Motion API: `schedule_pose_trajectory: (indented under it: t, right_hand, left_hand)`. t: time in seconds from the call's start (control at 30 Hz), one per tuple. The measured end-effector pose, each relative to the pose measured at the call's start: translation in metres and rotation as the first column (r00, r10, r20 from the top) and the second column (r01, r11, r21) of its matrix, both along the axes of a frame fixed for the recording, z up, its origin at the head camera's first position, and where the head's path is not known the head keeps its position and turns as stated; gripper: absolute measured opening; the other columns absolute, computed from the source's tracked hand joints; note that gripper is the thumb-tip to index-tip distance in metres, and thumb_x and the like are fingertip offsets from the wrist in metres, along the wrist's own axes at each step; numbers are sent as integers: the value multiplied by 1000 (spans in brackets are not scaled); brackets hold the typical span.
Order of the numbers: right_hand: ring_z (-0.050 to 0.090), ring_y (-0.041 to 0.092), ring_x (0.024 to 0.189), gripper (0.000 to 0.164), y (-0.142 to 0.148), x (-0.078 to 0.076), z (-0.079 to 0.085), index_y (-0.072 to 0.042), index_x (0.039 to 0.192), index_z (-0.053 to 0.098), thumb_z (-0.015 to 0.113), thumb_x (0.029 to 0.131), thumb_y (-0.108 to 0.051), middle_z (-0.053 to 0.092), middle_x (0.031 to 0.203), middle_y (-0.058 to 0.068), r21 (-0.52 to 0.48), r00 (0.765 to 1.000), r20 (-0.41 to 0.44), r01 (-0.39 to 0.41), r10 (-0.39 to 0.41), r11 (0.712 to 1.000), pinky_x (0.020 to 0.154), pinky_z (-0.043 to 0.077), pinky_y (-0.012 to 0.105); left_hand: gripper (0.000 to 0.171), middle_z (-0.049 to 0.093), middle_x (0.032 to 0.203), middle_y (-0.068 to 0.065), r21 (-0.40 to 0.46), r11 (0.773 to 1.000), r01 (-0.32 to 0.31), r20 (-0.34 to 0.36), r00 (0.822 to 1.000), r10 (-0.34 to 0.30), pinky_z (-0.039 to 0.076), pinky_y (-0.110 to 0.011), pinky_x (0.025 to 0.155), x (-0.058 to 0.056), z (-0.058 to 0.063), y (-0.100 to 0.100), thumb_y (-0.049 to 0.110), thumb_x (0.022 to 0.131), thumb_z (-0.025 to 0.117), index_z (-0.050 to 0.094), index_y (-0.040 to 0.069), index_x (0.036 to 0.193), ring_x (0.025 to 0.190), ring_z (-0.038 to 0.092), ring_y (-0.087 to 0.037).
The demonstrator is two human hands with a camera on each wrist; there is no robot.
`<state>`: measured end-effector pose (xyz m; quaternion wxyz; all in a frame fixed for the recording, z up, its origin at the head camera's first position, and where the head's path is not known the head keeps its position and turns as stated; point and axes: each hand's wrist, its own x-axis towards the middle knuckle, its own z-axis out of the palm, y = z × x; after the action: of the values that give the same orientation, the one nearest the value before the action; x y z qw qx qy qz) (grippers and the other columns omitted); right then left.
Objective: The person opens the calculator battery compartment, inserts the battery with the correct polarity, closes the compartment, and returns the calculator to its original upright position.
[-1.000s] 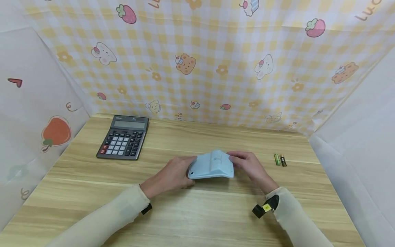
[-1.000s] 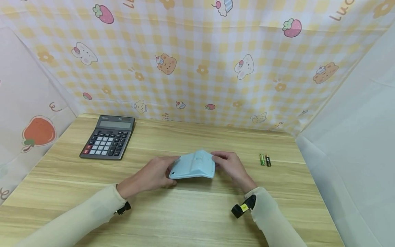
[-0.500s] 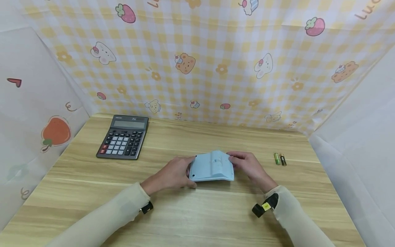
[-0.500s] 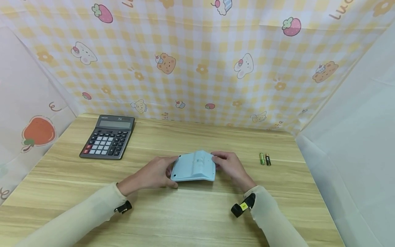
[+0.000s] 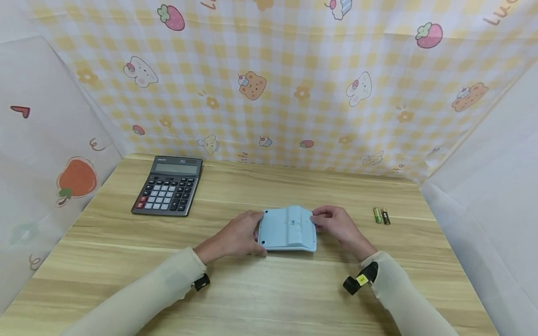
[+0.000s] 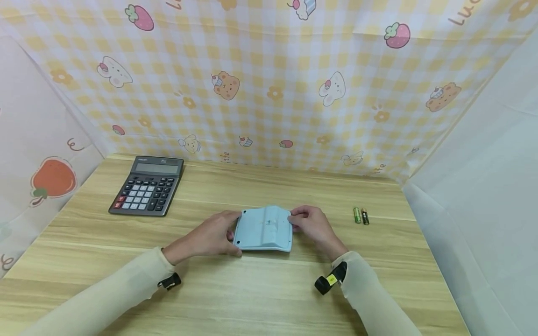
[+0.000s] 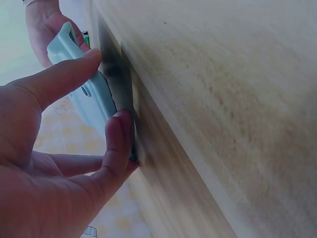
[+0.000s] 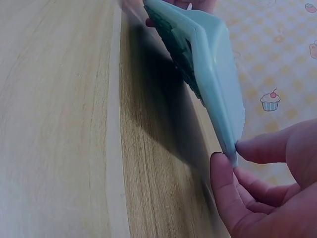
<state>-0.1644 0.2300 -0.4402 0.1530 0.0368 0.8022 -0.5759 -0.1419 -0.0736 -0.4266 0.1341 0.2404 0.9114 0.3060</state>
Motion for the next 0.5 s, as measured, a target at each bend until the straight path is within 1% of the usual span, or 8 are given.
schedule_pose_trajectory:
  t: [0.1, 0.17, 0.3, 0.5]
  right_hand:
    - [72, 19, 94, 29, 0, 0, -1, 13, 129, 67, 68, 107, -5, 72, 115, 19, -2, 1000, -2, -4, 4, 1000, 84, 63, 32]
    - [72, 19, 95, 29, 1, 0, -1, 13, 129, 67, 69, 107, -5, 71, 116, 20, 1, 1000, -3, -9, 9, 1000, 85, 63, 32]
    - [72, 20, 99, 30, 2, 0, -2, 14, 130, 67, 70, 106, -5, 71, 119, 22, 18, 1000, -4, -19, 19, 1000, 88, 63, 33]
    - [74, 22, 101, 30, 1, 3, -2, 12, 130, 69, 71, 106, -7, 73, 120, 21, 96, 999, -29, -24, 27, 995, 89, 63, 35]
  left_hand:
    - [105, 56, 151, -28, -12, 1000, -8, 5, 1000, 8, 54, -45, 101, -1, 0, 1, 21, 75, 105, 48, -16, 155, 119, 59, -29]
    - [107, 51, 158, -30, -19, 1000, -16, 11, 1000, 16, 53, -46, 106, -1, -1, 1, 22, 76, 105, 47, -16, 157, 126, 59, -31]
    - [109, 48, 161, -30, -26, 999, -22, 21, 1000, 22, 50, -48, 113, -1, -3, 3, 22, 77, 104, 43, -16, 159, 137, 58, -36]
    - [111, 44, 164, -31, -14, 999, -35, 41, 999, 36, 46, -50, 118, 2, -2, 6, 20, 80, 102, 37, -16, 162, 143, 55, -42]
